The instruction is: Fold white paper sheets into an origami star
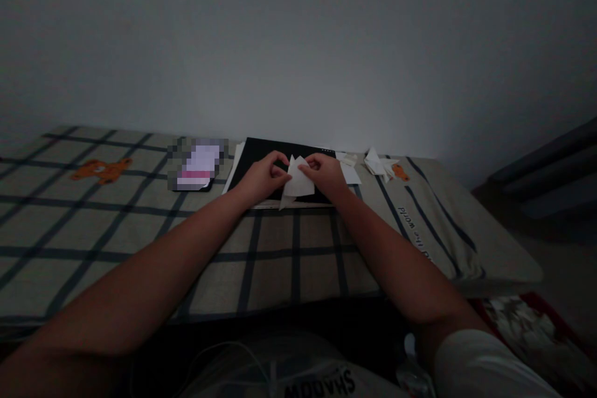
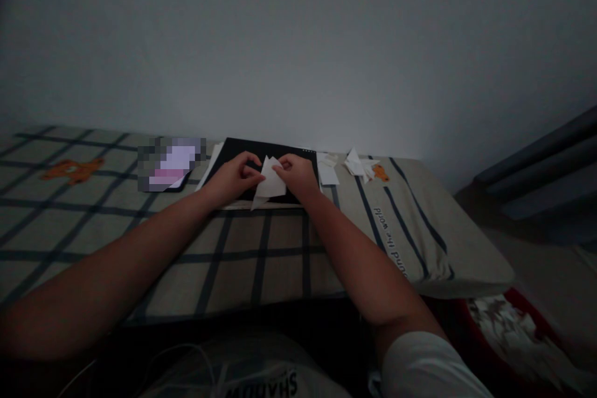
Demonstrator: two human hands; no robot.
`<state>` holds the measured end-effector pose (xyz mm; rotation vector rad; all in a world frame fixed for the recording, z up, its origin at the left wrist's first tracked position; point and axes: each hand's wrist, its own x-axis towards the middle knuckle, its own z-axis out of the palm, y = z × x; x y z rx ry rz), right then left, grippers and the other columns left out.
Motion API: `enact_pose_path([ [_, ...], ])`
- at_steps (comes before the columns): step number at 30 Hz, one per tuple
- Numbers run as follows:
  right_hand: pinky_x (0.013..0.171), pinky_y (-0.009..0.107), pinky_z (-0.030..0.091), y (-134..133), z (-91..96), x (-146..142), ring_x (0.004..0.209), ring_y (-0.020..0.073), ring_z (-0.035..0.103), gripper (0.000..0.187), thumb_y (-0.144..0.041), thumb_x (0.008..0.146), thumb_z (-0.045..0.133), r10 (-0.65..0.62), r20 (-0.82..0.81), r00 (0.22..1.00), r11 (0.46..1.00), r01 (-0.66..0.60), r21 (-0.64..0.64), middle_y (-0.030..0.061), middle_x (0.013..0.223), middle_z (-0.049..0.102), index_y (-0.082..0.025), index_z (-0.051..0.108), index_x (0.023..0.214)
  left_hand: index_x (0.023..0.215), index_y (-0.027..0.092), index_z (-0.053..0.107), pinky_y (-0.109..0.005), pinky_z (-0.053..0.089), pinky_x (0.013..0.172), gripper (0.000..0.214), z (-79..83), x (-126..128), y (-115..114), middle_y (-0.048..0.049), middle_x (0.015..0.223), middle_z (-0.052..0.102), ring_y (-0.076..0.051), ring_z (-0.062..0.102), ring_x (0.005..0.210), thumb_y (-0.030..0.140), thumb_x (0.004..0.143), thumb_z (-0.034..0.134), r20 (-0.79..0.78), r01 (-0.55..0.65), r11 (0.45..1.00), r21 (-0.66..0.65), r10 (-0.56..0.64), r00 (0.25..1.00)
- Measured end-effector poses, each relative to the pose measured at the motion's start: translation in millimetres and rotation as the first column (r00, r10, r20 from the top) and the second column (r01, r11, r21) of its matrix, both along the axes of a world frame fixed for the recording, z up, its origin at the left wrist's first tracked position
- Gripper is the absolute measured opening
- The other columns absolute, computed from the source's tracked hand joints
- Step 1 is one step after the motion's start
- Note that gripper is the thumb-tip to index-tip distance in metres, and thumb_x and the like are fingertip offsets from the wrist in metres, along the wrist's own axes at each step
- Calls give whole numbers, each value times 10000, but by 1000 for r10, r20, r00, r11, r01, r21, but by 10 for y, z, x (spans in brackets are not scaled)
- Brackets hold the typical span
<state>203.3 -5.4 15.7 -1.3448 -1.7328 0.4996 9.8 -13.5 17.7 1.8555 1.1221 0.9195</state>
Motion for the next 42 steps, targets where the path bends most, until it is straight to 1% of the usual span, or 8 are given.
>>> enact_pose_path([
  [2, 634, 266, 438, -3, 9, 1, 654, 137, 599, 90, -241, 754, 699, -7, 7, 1000, 1000, 7, 7, 24, 738, 699, -161, 679, 789, 942, 179, 664, -249, 494, 672, 151, 6, -4, -5, -14, 780, 726, -146, 669, 719, 249, 809, 662, -75, 18, 998, 65, -13, 997],
  [4, 638, 266, 443, -4, 11, 3, 651, 135, 598, 103, -248, 748, 714, -11, 4, 1000, 1000, 11, 11, 23, 732, 694, -160, 675, 782, 865, 177, 715, -258, 491, 697, 121, 8, -11, 5, -28, 811, 735, -155, 664, 753, 271, 815, 659, -155, 16, 994, 105, 1, 988],
  [10, 668, 280, 463, 5, -1, 15, 688, 144, 607, 203, -370, 792, 690, -14, -90, 996, 998, 20, 64, 33, 756, 687, -169, 660, 798, 1028, 175, 770, -290, 499, 758, 254, 11, -43, 73, -66, 924, 762, -187, 669, 807, 304, 843, 654, -212, -137, 980, 142, 166, 963],
  [14, 663, 281, 454, 24, -10, 20, 669, 136, 582, 226, -343, 736, 738, 5, -105, 994, 999, -1, 34, 8, 740, 655, -172, 648, 854, 1127, 165, 742, -301, 494, 800, 324, 33, -53, 80, -71, 931, 754, -185, 656, 820, 290, 837, 669, -192, -238, 947, 218, 280, 940],
  [24, 651, 279, 460, 14, -14, 6, 657, 135, 593, 155, -162, 761, 668, 55, -108, 993, 989, -39, 143, -14, 716, 635, -181, 650, 914, 1219, 151, 687, -321, 492, 873, 428, -22, -26, 85, -51, 916, 729, -172, 651, 827, 178, 792, 678, -98, -228, 944, 240, 257, 961],
  [34, 738, 331, 476, 30, -43, 22, 751, 174, 597, 68, -179, 836, 620, 8, 139, 990, 948, -52, 314, 43, 801, 670, -187, 670, 791, 1157, 156, 723, -341, 501, 840, 381, -66, -39, 115, -51, 830, 730, -184, 655, 781, 188, 778, 700, -86, -239, 948, 210, 262, 961],
  [38, 855, 363, 447, 25, -28, 21, 895, 212, 579, 126, -156, 875, 570, -56, 310, 949, 879, -101, 467, 74, 860, 652, -183, 661, 791, 1179, 145, 711, -341, 502, 828, 408, -68, -32, 104, -55, 825, 733, -187, 661, 772, 186, 774, 704, -66, -264, 941, 214, 283, 957],
  [42, 867, 372, 410, -37, 12, -3, 911, 227, 567, 162, -183, 918, 528, -111, 463, 879, 869, -140, 474, 87, 897, 687, -179, 678, 857, 1197, 131, 697, -329, 506, 814, 426, -67, -19, 86, -54, 814, 735, -183, 668, 772, 183, 775, 698, -25, -284, 938, 199, 295, 955],
])
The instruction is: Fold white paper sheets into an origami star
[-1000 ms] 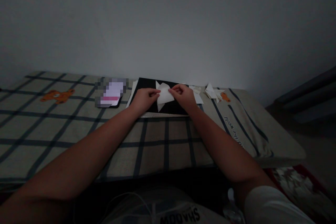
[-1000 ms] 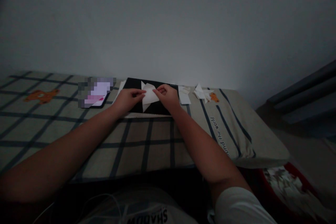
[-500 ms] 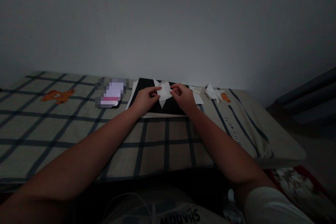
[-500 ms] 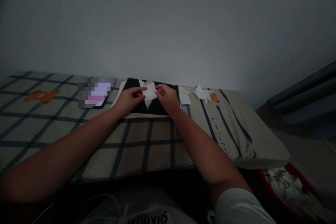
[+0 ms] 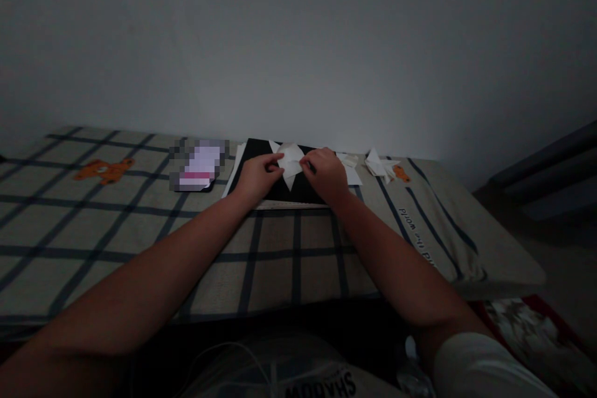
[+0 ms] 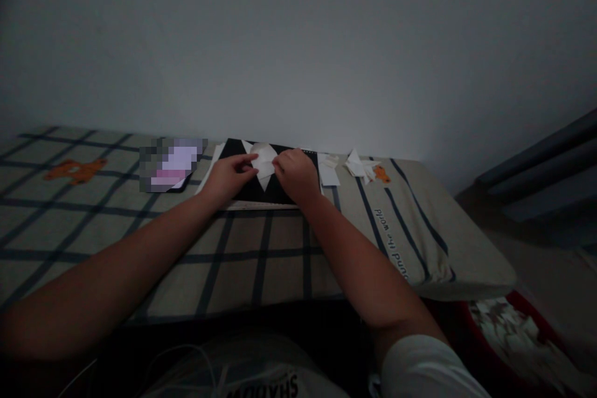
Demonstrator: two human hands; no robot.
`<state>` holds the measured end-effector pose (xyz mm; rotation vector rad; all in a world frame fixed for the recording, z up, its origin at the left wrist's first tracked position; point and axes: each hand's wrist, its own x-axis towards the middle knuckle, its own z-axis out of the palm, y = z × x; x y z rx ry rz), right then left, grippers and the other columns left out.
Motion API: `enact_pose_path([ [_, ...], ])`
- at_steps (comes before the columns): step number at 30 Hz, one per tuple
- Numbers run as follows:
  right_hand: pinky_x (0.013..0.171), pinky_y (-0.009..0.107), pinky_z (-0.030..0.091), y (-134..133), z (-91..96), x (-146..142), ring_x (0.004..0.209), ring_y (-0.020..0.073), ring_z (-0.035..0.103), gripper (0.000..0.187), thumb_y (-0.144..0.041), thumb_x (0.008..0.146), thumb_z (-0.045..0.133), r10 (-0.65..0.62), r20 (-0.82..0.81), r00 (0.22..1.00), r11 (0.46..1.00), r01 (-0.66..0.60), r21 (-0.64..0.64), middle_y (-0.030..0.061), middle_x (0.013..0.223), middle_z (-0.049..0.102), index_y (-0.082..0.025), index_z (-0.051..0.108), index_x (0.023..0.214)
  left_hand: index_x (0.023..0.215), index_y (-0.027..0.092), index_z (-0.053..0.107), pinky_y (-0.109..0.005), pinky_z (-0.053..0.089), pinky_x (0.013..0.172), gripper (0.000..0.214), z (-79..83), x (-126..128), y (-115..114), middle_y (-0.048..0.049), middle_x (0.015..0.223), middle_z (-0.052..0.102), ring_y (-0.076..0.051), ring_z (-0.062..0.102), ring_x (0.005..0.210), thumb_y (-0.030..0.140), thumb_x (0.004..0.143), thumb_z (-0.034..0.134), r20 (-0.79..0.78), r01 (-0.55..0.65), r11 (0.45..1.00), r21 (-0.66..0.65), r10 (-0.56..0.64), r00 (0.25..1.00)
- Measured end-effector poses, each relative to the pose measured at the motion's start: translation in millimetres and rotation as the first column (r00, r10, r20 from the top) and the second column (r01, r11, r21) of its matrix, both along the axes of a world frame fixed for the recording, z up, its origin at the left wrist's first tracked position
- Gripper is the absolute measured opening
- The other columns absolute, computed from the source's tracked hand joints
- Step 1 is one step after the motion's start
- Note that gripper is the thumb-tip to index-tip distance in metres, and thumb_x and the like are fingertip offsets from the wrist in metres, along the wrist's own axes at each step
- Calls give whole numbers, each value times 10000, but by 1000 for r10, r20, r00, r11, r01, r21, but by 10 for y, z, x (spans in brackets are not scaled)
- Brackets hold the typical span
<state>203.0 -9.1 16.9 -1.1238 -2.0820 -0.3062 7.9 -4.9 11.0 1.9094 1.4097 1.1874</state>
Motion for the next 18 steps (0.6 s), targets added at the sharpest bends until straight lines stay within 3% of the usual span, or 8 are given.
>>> enact_pose_path([
  [4, 819, 369, 389, -66, 23, -46, 909, 240, 569, 174, -231, 932, 536, -59, 63, 996, 998, 61, -19, 86, 908, 707, -180, 700, 908, 1226, 141, 679, -313, 511, 794, 462, 21, 10, -11, -42, 805, 731, -164, 658, 739, 166, 765, 699, 42, -15, 1000, 1, 15, 999],
  [9, 836, 371, 393, -88, 15, -88, 957, 255, 566, 244, -240, 930, 548, -88, 33, 996, 993, 90, -71, 88, 977, 708, -173, 680, 1123, 1221, 139, 683, -307, 518, 809, 463, 56, 35, -38, -41, 851, 728, -152, 650, 745, 160, 759, 697, 103, -18, 999, 32, 15, 995],
  [18, 840, 373, 417, -71, -2, -104, 941, 248, 580, 235, -224, 900, 562, -190, -150, 970, 978, 174, -118, 78, 966, 713, -183, 684, 1096, 1213, 135, 680, -310, 521, 820, 457, -9, 84, -34, -42, 853, 717, -138, 646, 738, 187, 759, 700, 233, 3, 998, 68, -19, 972],
])
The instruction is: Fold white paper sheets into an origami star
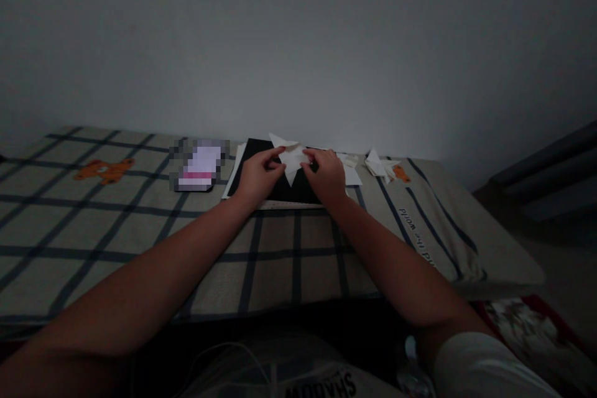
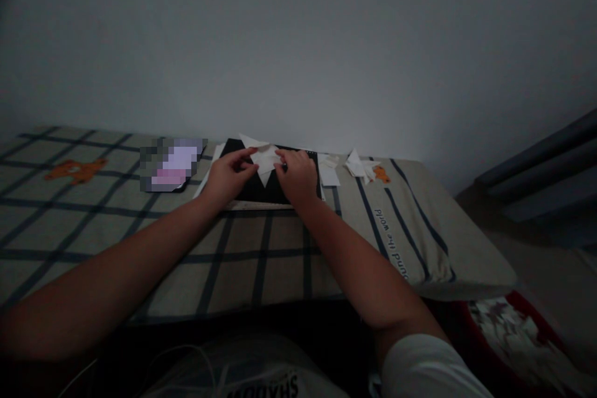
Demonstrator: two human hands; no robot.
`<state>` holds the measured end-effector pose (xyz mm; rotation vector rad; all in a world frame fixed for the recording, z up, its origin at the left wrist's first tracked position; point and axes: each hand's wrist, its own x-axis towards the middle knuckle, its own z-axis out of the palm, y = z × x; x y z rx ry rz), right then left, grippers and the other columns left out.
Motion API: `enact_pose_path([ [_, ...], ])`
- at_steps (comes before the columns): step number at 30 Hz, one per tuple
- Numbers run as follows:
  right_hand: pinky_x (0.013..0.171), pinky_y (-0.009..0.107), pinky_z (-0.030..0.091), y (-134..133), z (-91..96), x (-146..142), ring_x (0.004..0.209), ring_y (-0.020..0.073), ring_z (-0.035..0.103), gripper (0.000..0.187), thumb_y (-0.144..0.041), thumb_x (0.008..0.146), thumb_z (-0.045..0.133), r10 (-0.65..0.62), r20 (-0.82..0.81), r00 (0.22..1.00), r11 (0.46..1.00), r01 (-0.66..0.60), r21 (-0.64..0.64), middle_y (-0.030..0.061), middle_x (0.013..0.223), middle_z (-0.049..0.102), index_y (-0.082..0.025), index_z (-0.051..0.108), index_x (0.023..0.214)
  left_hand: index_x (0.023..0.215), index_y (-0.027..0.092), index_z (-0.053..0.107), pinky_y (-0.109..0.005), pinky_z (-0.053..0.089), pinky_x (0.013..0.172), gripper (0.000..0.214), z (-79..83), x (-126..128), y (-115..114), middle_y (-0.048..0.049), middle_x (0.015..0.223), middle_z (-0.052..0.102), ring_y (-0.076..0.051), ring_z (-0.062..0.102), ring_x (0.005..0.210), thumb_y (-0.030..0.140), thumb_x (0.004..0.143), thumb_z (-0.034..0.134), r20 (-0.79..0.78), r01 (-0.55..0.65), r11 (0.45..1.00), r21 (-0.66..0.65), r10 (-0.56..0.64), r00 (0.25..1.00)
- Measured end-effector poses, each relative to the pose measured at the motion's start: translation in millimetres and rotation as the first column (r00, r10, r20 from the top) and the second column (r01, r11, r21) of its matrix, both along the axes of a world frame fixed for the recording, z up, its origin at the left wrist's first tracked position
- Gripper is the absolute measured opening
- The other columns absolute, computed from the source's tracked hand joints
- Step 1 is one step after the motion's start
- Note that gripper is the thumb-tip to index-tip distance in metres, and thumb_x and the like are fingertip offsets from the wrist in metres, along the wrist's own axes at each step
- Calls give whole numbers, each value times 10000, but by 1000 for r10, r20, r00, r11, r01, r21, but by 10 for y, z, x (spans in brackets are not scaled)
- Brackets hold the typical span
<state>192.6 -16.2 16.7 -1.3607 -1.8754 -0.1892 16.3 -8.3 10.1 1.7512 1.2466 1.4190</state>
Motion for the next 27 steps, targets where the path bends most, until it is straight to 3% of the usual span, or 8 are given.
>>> enact_pose_path([
  [3, 817, 369, 411, 11, -17, 7, 908, 244, 574, 140, -242, 904, 569, -5, 11, 1000, 999, 4, 47, 73, 911, 713, -197, 698, 934, 1217, 132, 679, -311, 518, 815, 468, -22, 10, 11, -41, 840, 707, -142, 642, 745, 203, 755, 704, 23, 4, 1000, 10, -4, 1000],
  [7, 795, 378, 371, 17, -16, 34, 906, 245, 551, 153, -241, 916, 572, 40, 138, 990, 992, -56, 113, 68, 872, 710, -205, 678, 812, 1244, 135, 663, -326, 511, 854, 499, -30, 1, 30, -24, 769, 694, -161, 651, 787, 202, 751, 702, 59, 8, 1000, -25, -7, 998],
  [13, 793, 397, 327, -18, 40, 49, 942, 243, 515, 185, -252, 957, 524, 141, 297, 944, 973, -188, 134, 58, 965, 722, -216, 677, 859, 1238, 135, 666, -307, 522, 814, 503, 32, -10, 1, -33, 805, 713, -150, 653, 752, 189, 740, 719, 94, -64, 993, -95, 73, 993],
  [27, 847, 411, 328, -34, 37, 46, 1017, 234, 516, 197, -248, 971, 515, 259, 405, 877, 938, -328, 111, 6, 1080, 742, -257, 708, 934, 1242, 140, 660, -293, 531, 782, 493, 62, 0, -11, -70, 981, 737, -143, 650, 757, 180, 752, 684, 135, -77, 994, -83, 88, 987],
])
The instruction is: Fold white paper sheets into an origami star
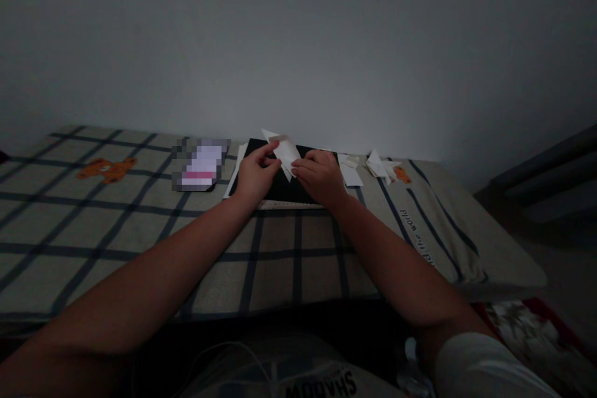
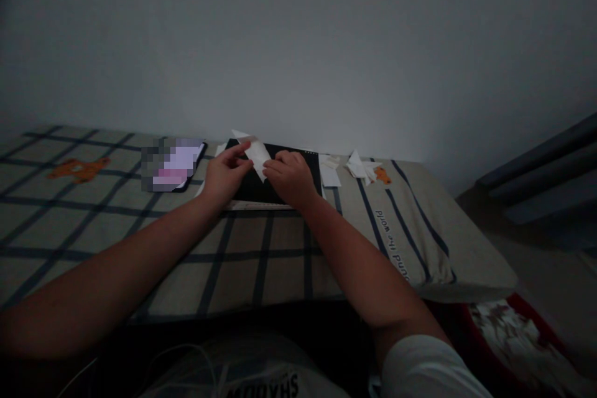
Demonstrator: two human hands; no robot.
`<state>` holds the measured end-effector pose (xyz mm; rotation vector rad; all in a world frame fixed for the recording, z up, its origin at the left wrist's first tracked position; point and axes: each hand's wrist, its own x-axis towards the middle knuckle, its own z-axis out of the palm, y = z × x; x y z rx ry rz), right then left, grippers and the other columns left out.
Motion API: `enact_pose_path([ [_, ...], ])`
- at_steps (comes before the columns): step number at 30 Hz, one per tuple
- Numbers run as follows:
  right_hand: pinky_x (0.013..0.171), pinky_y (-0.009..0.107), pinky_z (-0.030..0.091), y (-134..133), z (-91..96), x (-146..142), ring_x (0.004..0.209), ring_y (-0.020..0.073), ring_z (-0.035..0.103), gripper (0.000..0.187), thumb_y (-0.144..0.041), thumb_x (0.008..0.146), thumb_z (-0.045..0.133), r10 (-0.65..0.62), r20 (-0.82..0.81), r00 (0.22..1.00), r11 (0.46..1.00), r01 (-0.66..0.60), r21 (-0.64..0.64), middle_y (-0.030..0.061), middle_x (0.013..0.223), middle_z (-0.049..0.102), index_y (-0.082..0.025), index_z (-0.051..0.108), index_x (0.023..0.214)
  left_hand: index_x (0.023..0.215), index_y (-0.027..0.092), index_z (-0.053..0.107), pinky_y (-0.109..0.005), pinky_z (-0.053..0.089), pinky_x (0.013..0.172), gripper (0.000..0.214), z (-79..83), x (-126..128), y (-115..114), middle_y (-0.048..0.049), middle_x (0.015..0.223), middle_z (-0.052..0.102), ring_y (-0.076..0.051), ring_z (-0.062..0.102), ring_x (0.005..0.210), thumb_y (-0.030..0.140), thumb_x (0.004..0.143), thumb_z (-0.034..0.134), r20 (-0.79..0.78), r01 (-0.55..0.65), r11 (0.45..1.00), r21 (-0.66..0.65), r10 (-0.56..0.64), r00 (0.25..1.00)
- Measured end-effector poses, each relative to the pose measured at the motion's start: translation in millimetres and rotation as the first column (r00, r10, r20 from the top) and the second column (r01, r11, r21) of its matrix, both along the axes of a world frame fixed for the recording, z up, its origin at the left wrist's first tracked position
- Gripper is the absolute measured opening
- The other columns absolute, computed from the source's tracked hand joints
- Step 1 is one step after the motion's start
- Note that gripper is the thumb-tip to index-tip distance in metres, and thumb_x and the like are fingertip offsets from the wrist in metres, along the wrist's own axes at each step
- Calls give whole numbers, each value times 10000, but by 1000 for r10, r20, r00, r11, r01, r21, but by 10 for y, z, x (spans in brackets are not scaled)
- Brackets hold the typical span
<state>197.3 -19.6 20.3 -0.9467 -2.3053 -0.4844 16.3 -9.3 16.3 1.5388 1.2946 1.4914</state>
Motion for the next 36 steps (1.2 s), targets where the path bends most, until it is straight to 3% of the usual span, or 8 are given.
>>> enact_pose_path([
  [9, 917, 420, 318, -9, 38, 4, 1090, 236, 515, 191, -229, 959, 530, 61, 76, 995, 998, -60, -15, 1, 1114, 732, -264, 712, 912, 1232, 155, 667, -302, 523, 781, 481, -39, 14, 10, -48, 896, 722, -147, 629, 755, 171, 752, 652, 32, 5, 1000, 8, -6, 999],
  [15, 931, 420, 310, -6, 28, 12, 1105, 237, 520, 172, -216, 947, 541, 55, 58, 997, 999, -54, -8, 1, 1104, 732, -258, 705, 912, 1241, 147, 671, -274, 497, 674, 525, -57, 13, 24, -15, 754, 657, -122, 562, 636, 206, 720, 691, 93, 25, 999, -43, -21, 995],
  [23, 880, 409, 332, -6, 36, 40, 1045, 234, 535, 226, -234, 957, 528, -25, -29, 999, 999, 24, -41, 39, 1006, 732, -276, 702, 1095, 1230, 156, 684, -277, 491, 656, 522, -35, -5, 20, -7, 723, 636, -109, 535, 601, 201, 710, 695, 101, 35, 997, -73, -27, 995],
  [30, 893, 427, 321, -19, 9, 28, 1051, 243, 524, 220, -249, 959, 536, -28, -61, 998, 1000, 27, -12, 18, 1095, 740, -294, 708, 1087, 1202, 146, 685, -282, 527, 735, 512, -42, 12, 47, -64, 1000, 688, -109, 599, 698, 175, 691, 696, 219, 71, 994, -83, -51, 974],
  [36, 862, 442, 327, -1, -14, 54, 974, 252, 523, 234, -277, 964, 527, -116, -156, 981, 992, 121, 24, 39, 1010, 747, -286, 693, 1129, 1227, 159, 680, -276, 531, 703, 538, -50, 30, 38, -14, 804, 652, -97, 553, 630, 178, 691, 720, 201, 79, 992, -102, -57, 978],
])
